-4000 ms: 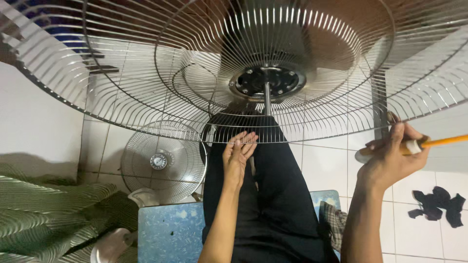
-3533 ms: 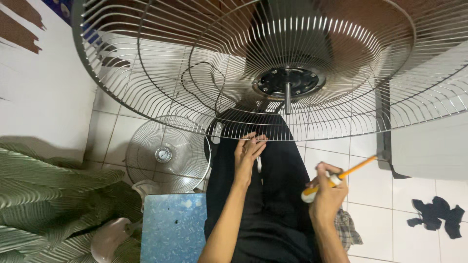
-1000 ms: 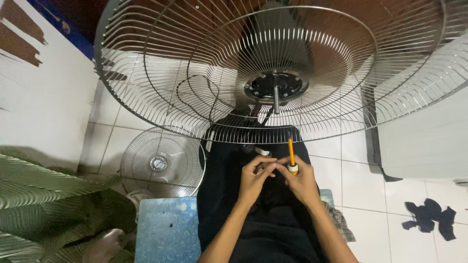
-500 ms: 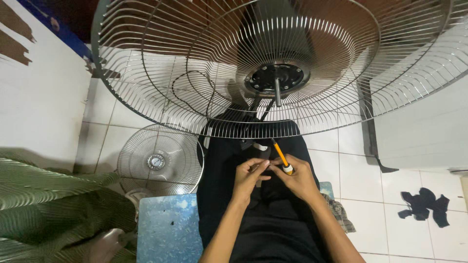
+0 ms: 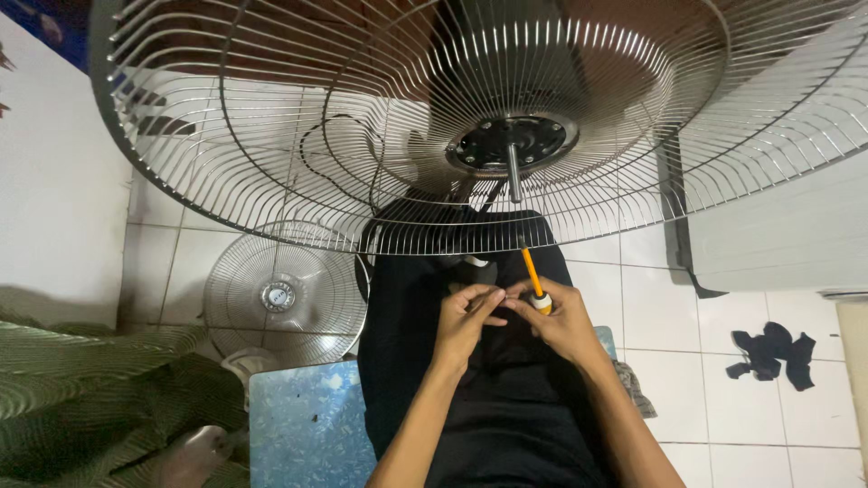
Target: The person uses a screwdriver to tighten screws on the central hub of a standing fan's protective cage. They rotate the cage to access different screws and continue tightening them throughout the clip.
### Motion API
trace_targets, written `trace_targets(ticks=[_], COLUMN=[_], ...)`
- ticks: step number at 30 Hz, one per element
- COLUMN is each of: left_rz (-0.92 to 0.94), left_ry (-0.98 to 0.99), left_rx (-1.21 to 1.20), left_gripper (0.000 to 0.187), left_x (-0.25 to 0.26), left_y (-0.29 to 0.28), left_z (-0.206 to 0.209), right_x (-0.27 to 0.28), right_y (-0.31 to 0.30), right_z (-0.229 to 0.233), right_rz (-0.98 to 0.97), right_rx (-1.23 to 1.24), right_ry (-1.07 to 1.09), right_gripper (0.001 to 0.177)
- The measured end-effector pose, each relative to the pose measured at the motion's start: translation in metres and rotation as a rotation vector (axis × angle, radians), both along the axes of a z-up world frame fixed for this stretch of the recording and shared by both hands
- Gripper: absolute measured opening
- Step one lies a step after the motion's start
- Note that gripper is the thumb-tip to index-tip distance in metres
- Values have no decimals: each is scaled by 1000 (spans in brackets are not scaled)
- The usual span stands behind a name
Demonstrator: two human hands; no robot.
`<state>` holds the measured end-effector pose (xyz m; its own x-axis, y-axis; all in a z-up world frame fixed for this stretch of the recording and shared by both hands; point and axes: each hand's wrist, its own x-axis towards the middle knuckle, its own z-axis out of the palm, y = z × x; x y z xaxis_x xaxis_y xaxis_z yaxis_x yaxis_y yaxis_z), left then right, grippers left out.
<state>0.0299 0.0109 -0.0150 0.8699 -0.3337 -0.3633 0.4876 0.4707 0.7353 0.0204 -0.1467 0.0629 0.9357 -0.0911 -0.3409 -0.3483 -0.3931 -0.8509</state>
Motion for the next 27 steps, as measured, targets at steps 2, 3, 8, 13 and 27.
trace_targets(ticks=[2,3,8,13,27], left_rz=[7,11,60,400,686], left_ry=[-5,-9,-42,-132,-273], left_rx=[-3,-4,-39,207,226], left_gripper=[25,24,23,28,51], left_x=[3,5,12,17,57], left_y=[-2,-3,-7,22,83], left_z=[-1,-1,-1,-3,-23], right_x=[2,4,12,11,35], right_y=[0,-1,-4,-4,-7], right_z=[-1,-1,-2,-3,38], right_rz=[-8,-12,9,-127,-198], right_rx=[-20,-31,-76,68,268], right_ry=[-12,-18,-59,-18,-583], right_gripper=[13,13,13,13,13])
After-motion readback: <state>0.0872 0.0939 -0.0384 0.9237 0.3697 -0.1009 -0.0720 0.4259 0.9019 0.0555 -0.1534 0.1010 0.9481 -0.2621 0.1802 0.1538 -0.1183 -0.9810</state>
